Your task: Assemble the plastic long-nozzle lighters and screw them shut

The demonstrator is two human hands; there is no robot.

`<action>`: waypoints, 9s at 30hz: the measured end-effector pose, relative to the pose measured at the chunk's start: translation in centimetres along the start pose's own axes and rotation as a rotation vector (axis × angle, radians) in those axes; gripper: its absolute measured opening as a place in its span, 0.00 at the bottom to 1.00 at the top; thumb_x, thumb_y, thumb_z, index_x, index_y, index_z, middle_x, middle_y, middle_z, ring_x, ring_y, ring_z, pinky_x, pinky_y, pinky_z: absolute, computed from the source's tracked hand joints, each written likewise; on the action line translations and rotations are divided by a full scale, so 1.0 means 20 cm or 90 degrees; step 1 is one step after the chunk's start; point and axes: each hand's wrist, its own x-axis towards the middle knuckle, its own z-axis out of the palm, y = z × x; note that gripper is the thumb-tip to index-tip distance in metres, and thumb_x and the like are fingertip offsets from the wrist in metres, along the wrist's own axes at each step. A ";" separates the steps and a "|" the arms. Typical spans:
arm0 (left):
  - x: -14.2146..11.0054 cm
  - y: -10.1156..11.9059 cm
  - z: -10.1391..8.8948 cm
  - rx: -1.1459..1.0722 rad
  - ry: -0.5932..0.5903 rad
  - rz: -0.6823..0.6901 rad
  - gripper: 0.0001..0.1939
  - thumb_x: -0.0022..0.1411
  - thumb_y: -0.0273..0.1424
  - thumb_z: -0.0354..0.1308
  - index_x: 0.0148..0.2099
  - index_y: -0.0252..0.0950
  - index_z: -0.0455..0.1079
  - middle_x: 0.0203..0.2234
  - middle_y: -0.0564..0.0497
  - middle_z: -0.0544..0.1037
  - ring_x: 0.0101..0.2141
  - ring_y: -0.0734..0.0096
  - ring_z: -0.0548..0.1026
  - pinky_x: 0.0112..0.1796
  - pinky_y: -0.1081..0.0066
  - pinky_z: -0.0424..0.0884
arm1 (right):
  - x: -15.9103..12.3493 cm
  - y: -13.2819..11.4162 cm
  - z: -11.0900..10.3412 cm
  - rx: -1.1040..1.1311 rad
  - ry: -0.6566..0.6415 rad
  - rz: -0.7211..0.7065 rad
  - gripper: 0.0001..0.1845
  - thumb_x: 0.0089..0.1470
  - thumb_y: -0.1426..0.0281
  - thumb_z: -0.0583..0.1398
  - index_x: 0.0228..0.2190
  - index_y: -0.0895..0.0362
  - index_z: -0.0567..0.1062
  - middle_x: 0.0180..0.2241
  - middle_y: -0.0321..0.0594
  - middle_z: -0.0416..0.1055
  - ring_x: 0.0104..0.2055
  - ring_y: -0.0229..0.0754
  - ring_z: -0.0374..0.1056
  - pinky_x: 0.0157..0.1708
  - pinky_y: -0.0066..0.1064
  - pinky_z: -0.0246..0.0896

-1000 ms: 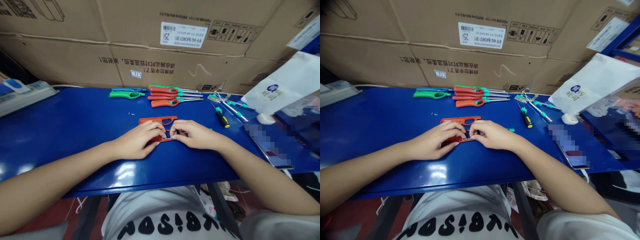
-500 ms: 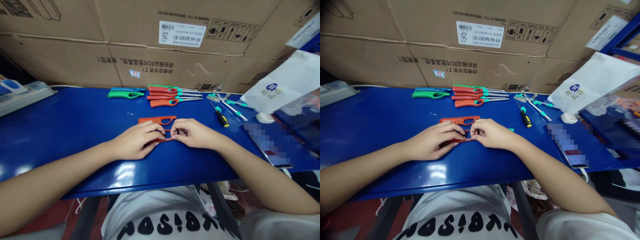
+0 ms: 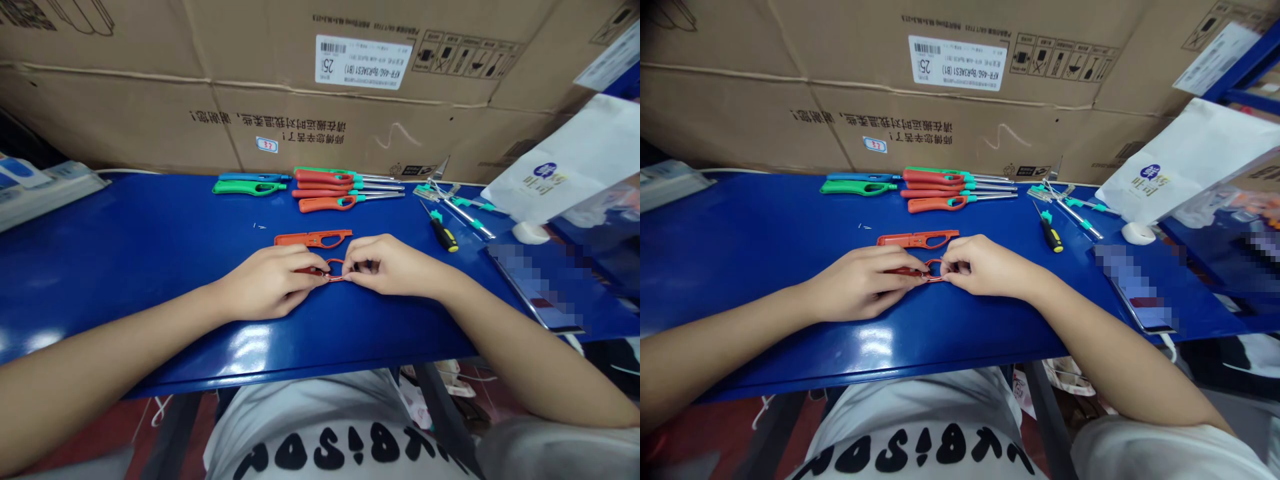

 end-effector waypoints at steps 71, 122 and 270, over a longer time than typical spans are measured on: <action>0.02 0.00 0.01 -0.059 0.033 -0.007 0.11 0.69 0.24 0.54 0.49 0.35 0.77 0.42 0.46 0.82 0.45 0.63 0.78 0.48 0.65 0.75 | 0.02 0.00 0.06 0.080 0.021 0.080 0.07 0.52 0.78 0.61 0.34 0.59 0.78 0.27 0.33 0.72 0.26 0.32 0.61 0.28 0.24 0.56; 0.02 0.02 0.05 -0.149 0.063 -0.089 0.12 0.69 0.24 0.56 0.49 0.37 0.79 0.46 0.44 0.79 0.47 0.63 0.79 0.48 0.66 0.77 | 0.09 0.01 0.09 0.272 0.018 0.265 0.14 0.43 0.61 0.70 0.25 0.60 0.78 0.20 0.30 0.65 0.22 0.31 0.55 0.22 0.26 0.49; 0.01 0.07 0.01 -0.004 0.022 -0.066 0.12 0.70 0.25 0.55 0.46 0.38 0.80 0.50 0.48 0.81 0.47 0.63 0.80 0.47 0.66 0.77 | 0.02 -0.02 0.01 0.118 -0.036 0.196 0.04 0.52 0.71 0.64 0.30 0.59 0.79 0.20 0.30 0.67 0.22 0.31 0.59 0.26 0.26 0.52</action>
